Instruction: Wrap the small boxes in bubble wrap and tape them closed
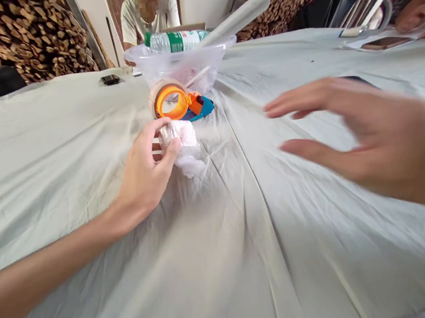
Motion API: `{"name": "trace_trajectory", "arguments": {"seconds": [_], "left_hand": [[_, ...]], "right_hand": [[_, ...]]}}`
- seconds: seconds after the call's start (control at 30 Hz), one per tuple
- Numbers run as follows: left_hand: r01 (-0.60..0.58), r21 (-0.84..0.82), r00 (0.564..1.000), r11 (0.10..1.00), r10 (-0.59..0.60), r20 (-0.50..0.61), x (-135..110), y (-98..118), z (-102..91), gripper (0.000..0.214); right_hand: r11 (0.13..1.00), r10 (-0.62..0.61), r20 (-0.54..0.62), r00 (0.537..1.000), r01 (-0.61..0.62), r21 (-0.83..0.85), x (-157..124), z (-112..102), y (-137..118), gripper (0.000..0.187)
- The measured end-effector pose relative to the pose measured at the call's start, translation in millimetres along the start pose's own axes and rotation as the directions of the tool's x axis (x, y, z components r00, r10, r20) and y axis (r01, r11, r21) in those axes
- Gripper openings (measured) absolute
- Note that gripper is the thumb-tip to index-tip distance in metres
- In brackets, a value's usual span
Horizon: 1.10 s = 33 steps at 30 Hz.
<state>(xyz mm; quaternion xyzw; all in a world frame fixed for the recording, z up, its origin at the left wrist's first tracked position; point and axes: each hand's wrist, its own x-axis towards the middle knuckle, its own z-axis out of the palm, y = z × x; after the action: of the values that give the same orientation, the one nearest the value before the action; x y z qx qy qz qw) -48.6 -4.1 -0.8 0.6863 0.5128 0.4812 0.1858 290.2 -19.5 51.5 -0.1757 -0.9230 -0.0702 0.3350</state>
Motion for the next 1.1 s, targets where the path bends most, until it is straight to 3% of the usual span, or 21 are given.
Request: {"name": "trace_trajectory", "arguments": {"seconds": [0.13, 0.3, 0.47, 0.6, 0.7, 0.8, 0.93, 1.0, 1.1], "left_hand": [[0.031, -0.039, 0.999, 0.999, -0.030, 0.021, -0.3, -1.4, -1.4, 0.048], [-0.040, 0.012, 0.999, 0.999, 0.040, 0.013, 1.5, 0.8, -2.9, 0.039], [-0.062, 0.124, 0.997, 0.990, 0.066, -0.028, 6.0, -7.6, -3.0, 0.044], [-0.017, 0.015, 1.000, 1.000, 0.017, -0.007, 5.9, -8.2, -2.8, 0.058], [-0.042, -0.062, 0.998, 0.997, 0.044, 0.037, 2.8, -1.9, -2.2, 0.047], [-0.145, -0.050, 0.989, 0.988, 0.147, 0.032, 0.3, 3.8, -0.8, 0.025], [-0.179, -0.078, 0.983, 0.981, 0.181, 0.024, 1.2, 4.3, 0.1, 0.018], [-0.218, -0.058, 0.976, 0.974, 0.216, -0.031, 2.4, 2.9, -0.9, 0.029], [-0.261, 0.032, 0.962, 0.965, 0.262, -0.078, 3.1, 1.3, -3.3, 0.047]], "right_hand": [[0.999, -0.046, 0.015, 0.999, 0.046, -0.011, 51.0, 66.0, -2.7, 0.051], [0.985, -0.155, 0.036, 0.987, 0.157, -0.066, 57.7, 105.6, 23.1, 0.039], [0.998, -0.068, 0.013, 0.998, 0.068, 0.018, 46.5, 111.6, 32.5, 0.052], [0.995, -0.063, 0.007, 0.998, 0.062, 0.072, 44.3, 110.3, 30.4, 0.054], [0.997, -0.044, -0.015, 0.999, 0.045, 0.066, 43.9, 109.9, 29.9, 0.049], [0.998, -0.045, -0.029, 0.999, 0.046, 0.045, 43.2, 110.8, 32.3, 0.051], [0.996, -0.075, -0.065, 0.995, 0.077, 0.035, 43.3, 111.6, 34.6, 0.056], [0.993, -0.115, -0.098, 0.988, 0.115, -0.015, 43.6, 109.4, 32.1, 0.053], [0.952, -0.284, -0.122, 0.951, 0.264, -0.154, 43.5, 103.7, 25.2, 0.038]]}}
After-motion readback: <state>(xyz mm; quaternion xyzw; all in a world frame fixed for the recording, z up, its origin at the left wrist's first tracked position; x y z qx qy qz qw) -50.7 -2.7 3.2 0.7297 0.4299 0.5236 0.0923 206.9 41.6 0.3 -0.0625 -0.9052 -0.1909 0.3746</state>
